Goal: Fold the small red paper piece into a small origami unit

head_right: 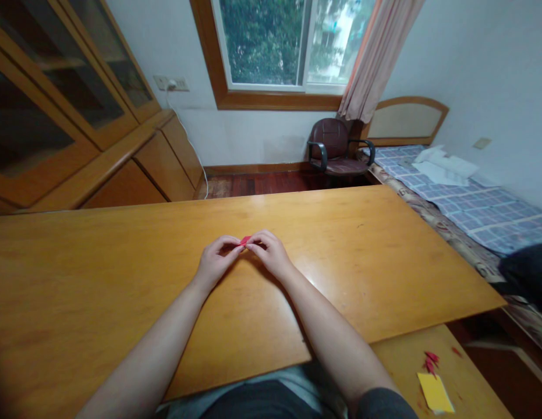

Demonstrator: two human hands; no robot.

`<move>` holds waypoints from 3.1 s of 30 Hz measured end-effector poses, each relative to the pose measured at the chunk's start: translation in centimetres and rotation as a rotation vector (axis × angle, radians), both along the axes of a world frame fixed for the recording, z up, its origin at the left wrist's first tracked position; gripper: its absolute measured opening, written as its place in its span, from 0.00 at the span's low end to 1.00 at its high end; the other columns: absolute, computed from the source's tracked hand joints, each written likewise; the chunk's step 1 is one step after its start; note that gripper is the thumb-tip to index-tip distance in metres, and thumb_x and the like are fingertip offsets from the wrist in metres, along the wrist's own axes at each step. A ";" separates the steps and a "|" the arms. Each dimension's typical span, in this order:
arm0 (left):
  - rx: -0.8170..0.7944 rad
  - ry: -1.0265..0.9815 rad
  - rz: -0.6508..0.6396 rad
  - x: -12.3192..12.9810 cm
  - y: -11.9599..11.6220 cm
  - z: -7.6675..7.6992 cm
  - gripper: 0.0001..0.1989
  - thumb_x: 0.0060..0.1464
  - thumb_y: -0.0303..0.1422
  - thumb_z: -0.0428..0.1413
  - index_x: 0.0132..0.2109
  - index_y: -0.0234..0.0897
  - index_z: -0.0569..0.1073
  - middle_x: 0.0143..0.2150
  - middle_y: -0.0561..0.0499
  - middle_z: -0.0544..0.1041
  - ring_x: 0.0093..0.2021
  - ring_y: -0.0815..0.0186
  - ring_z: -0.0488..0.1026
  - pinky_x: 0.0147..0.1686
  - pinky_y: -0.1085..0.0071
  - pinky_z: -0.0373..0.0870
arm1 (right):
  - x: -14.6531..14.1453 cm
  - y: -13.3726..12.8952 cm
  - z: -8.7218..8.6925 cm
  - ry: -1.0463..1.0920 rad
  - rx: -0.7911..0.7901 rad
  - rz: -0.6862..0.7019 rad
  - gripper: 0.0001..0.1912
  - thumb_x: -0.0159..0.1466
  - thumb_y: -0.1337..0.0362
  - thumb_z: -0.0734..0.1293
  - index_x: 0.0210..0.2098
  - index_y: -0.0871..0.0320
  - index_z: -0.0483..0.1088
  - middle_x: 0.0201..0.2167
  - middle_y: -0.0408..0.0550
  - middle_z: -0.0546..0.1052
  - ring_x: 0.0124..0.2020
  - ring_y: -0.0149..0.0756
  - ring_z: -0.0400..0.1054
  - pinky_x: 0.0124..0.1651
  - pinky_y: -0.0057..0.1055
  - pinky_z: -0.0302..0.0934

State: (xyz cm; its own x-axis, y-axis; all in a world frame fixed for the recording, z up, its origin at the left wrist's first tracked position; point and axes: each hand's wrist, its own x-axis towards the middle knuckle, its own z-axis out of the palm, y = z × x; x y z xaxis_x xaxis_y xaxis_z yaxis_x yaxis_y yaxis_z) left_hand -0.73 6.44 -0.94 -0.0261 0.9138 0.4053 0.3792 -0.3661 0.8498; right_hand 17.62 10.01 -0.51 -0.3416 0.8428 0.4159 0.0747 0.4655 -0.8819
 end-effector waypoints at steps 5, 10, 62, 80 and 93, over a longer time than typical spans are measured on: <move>-0.016 -0.004 0.002 0.0 0.0 0.1 0.08 0.56 0.38 0.61 0.37 0.39 0.77 0.36 0.50 0.80 0.37 0.64 0.77 0.42 0.68 0.74 | 0.0 0.0 -0.1 0.012 0.003 -0.007 0.06 0.64 0.60 0.69 0.35 0.55 0.76 0.38 0.49 0.78 0.43 0.37 0.72 0.50 0.35 0.65; -0.004 0.007 0.004 0.0 0.0 0.1 0.07 0.56 0.38 0.61 0.37 0.39 0.78 0.36 0.50 0.80 0.37 0.64 0.76 0.42 0.68 0.73 | -0.2 0.0 -0.2 0.050 -0.031 -0.010 0.05 0.63 0.61 0.70 0.34 0.56 0.76 0.38 0.48 0.78 0.43 0.36 0.72 0.49 0.34 0.66; -0.257 -0.293 -0.149 0.4 0.6 -0.8 0.20 0.53 0.37 0.62 0.50 0.37 0.68 0.33 0.51 0.80 0.36 0.64 0.79 0.46 0.66 0.73 | -0.3 -0.1 -0.8 0.214 -0.296 0.118 0.07 0.61 0.61 0.71 0.35 0.57 0.73 0.34 0.45 0.76 0.34 0.33 0.72 0.44 0.33 0.66; -0.259 -0.259 -0.129 0.2 0.6 -1.2 0.21 0.50 0.37 0.64 0.51 0.38 0.71 0.35 0.52 0.79 0.38 0.65 0.78 0.46 0.66 0.73 | -0.3 -0.1 -1.0 0.156 -0.283 0.059 0.08 0.60 0.60 0.70 0.35 0.57 0.73 0.36 0.46 0.77 0.37 0.33 0.71 0.43 0.31 0.66; -0.277 -0.317 -0.139 0.2 0.8 -1.0 0.20 0.50 0.38 0.64 0.48 0.36 0.71 0.32 0.53 0.79 0.34 0.65 0.78 0.44 0.67 0.73 | -0.4 0.1 -1.4 0.191 -0.307 0.032 0.09 0.63 0.58 0.68 0.39 0.56 0.72 0.39 0.46 0.78 0.39 0.34 0.71 0.46 0.32 0.66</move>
